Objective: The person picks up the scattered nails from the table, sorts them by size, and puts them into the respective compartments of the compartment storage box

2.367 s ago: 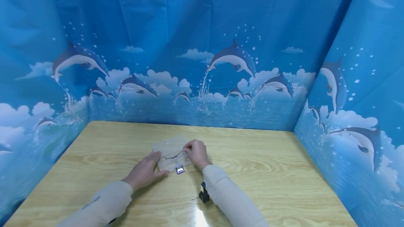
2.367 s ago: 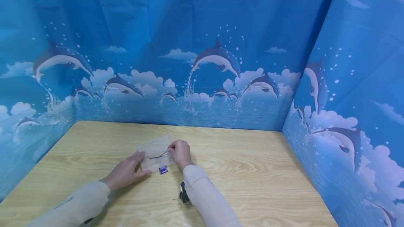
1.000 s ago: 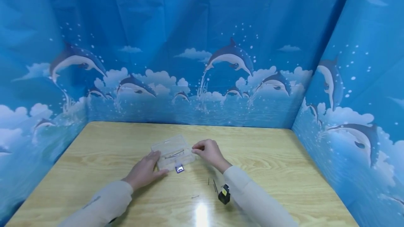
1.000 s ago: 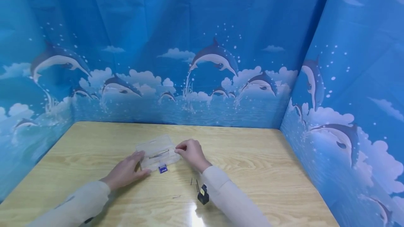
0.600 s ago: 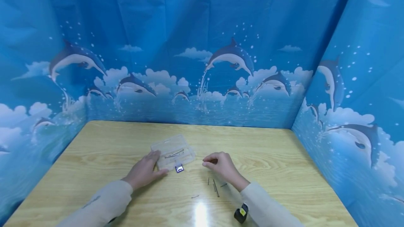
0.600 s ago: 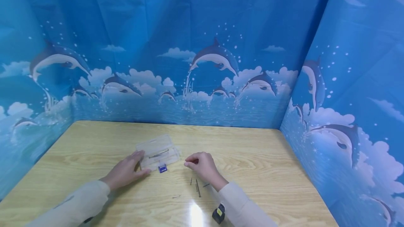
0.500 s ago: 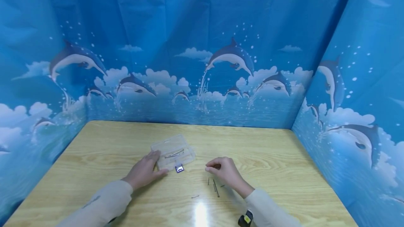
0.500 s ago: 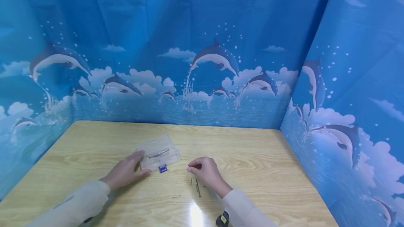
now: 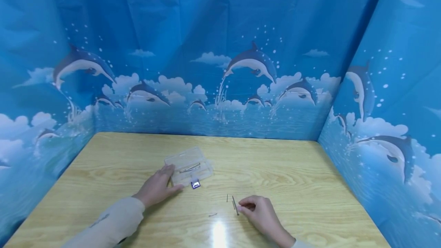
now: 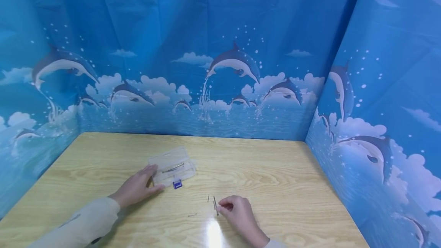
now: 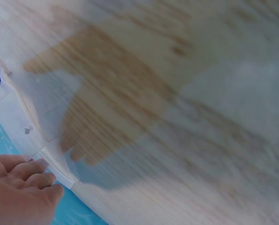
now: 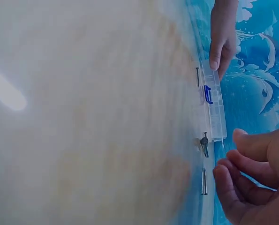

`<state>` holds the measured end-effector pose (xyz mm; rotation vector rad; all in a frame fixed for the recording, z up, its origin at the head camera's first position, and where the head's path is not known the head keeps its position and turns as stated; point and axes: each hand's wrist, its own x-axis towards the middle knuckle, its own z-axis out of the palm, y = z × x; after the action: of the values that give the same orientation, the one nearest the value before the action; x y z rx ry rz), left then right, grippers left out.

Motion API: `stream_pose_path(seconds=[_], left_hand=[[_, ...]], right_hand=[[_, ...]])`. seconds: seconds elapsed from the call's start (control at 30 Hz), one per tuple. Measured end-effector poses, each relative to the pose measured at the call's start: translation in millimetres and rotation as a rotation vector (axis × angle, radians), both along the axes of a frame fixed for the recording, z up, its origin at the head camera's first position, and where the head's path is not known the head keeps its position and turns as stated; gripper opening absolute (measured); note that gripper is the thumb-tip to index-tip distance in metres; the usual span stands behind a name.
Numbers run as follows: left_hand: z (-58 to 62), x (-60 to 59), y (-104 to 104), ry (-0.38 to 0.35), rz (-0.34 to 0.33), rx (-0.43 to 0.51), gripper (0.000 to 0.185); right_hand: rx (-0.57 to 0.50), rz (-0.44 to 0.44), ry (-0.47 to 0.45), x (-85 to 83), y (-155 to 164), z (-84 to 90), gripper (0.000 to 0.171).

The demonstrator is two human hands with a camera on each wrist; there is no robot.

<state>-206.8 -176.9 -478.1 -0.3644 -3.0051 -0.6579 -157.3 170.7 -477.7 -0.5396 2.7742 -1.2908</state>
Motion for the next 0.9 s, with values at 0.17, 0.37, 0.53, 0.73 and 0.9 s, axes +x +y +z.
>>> stream_pose_path(seconds=[0.17, 0.37, 0.53, 0.73, 0.9], left_hand=[[0.3, 0.1, -1, 0.001, 0.0, -0.001, 0.087], [1.7, 0.5, -1, -0.001, -0.001, 0.001, 0.086], [2.0, 0.2, 0, -0.001, 0.002, 0.003, 0.085], [0.3, -0.1, 0, -0.005, 0.01, 0.007, 0.085], [-0.4, 0.4, 1, -0.009, 0.014, 0.015, 0.085]], right_hand=[[-0.003, -0.008, -0.075, 10.1, -1, -2.8, 0.021], [-0.002, -0.009, -0.063, 12.2, -4, -4.5, 0.02], [0.023, -0.032, -0.028, 9.8, -6, -6.3, 0.015], [0.078, -0.062, 0.013, 7.1, -9, -4.4, 0.007], [0.109, -0.063, 0.031, 6.1, -10, -2.7, 0.008]])
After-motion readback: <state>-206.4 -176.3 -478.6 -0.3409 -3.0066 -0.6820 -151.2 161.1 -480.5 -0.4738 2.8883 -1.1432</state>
